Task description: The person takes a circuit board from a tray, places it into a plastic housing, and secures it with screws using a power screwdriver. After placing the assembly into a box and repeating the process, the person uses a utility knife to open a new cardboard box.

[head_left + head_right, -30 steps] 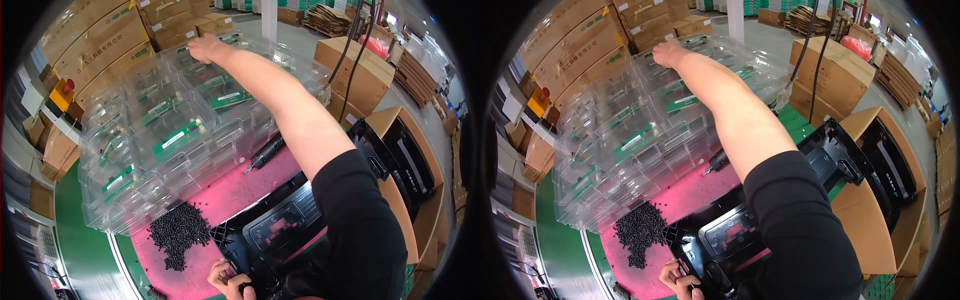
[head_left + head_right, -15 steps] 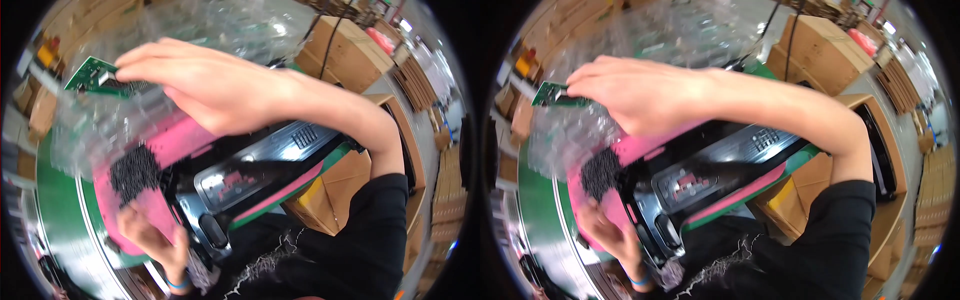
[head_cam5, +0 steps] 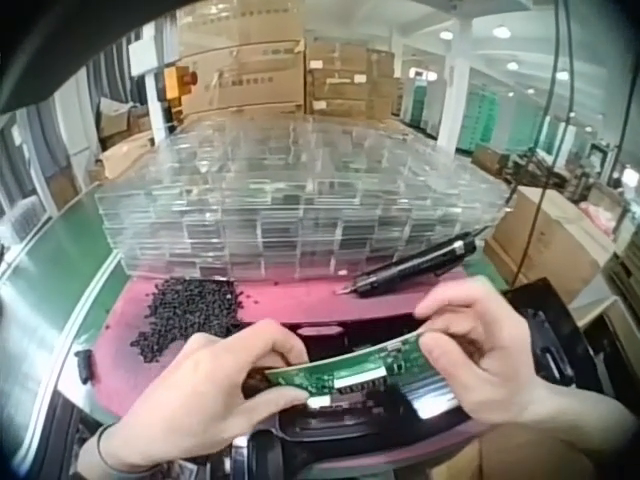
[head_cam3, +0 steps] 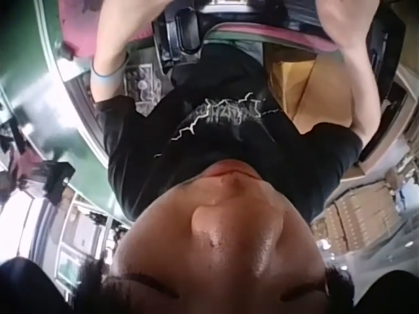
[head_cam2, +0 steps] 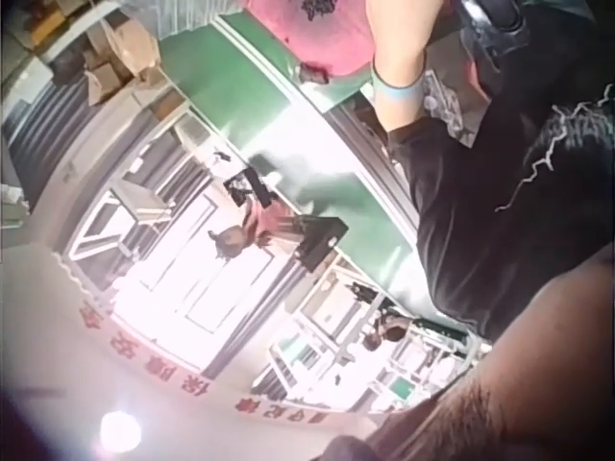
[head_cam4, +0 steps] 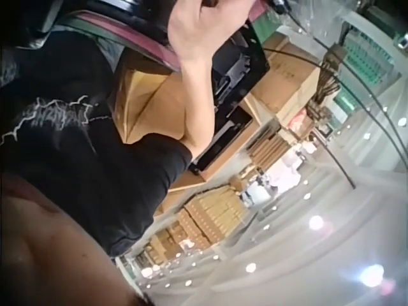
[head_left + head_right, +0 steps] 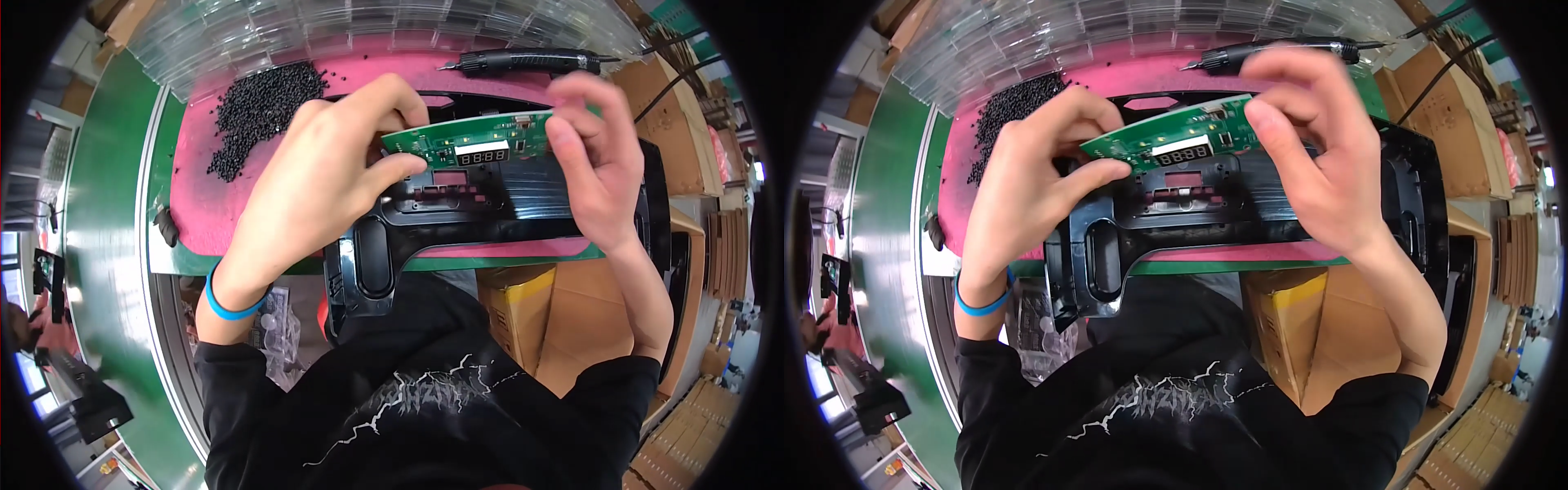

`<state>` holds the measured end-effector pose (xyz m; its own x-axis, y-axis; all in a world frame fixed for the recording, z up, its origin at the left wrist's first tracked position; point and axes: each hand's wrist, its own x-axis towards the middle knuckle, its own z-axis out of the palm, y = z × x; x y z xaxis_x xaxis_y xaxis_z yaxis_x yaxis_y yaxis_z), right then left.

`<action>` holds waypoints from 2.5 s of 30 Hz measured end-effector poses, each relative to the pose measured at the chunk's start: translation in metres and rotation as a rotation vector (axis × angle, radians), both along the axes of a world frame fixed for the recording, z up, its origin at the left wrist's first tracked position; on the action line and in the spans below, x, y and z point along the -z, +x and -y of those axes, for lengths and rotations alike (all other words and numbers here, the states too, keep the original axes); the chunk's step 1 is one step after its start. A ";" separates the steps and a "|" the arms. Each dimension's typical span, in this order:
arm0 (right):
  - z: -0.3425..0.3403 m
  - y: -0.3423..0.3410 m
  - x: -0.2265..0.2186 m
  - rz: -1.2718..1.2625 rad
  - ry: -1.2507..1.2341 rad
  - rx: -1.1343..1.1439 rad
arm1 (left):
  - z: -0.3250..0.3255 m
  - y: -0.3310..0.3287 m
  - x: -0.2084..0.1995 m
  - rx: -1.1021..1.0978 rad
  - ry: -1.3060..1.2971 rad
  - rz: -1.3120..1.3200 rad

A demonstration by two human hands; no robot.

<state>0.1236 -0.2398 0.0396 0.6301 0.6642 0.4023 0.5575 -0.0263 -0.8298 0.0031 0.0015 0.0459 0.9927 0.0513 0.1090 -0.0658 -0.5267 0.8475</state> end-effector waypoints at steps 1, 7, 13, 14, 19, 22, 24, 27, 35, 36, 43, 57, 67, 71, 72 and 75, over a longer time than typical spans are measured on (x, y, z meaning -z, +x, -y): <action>0.003 0.005 0.005 0.130 -0.137 0.042 | 0.000 0.005 0.005 0.028 0.077 0.009; 0.006 0.015 0.038 0.644 -0.259 -0.079 | 0.008 0.012 0.034 0.045 0.652 0.166; 0.009 0.009 0.043 0.624 -0.358 -0.143 | 0.006 0.010 0.041 0.117 0.733 0.193; 0.009 0.009 0.042 0.622 -0.358 -0.148 | 0.005 0.009 0.039 0.144 0.713 0.187; 0.011 0.001 0.035 0.518 -0.514 -0.230 | 0.004 0.006 0.039 0.226 0.715 0.169; 0.005 0.000 0.032 0.515 -0.539 -0.269 | 0.001 0.004 0.040 0.220 0.640 0.275; 0.007 0.009 0.019 0.659 -0.523 -0.118 | -0.010 0.005 0.039 0.203 0.612 0.320; 0.035 0.042 0.005 0.531 -0.477 0.337 | -0.039 0.011 0.035 -0.090 0.533 0.578; 0.085 0.177 0.011 -0.062 -0.535 0.548 | -0.102 -0.019 0.074 -0.348 0.903 0.215; 0.078 0.178 0.009 -0.308 -0.386 0.477 | -0.102 -0.017 0.076 -0.372 0.891 0.197; 0.038 0.146 0.007 -0.824 0.260 0.405 | -0.110 -0.008 0.080 -0.440 0.747 0.160; -0.060 0.095 0.007 -0.536 0.521 -0.242 | -0.116 -0.004 0.075 -0.522 0.585 0.346; -0.017 0.021 -0.053 -0.478 0.946 -0.594 | -0.024 -0.004 0.024 -0.125 -0.307 0.328; -0.030 -0.009 -0.057 -0.314 0.945 -0.629 | 0.003 0.002 0.011 0.119 -0.581 0.204; -0.027 -0.015 -0.059 -0.290 0.932 -0.569 | 0.005 0.002 0.010 0.184 -0.655 0.137; -0.017 -0.031 -0.066 -0.221 0.889 -0.386 | 0.004 0.003 0.010 0.222 -0.698 0.059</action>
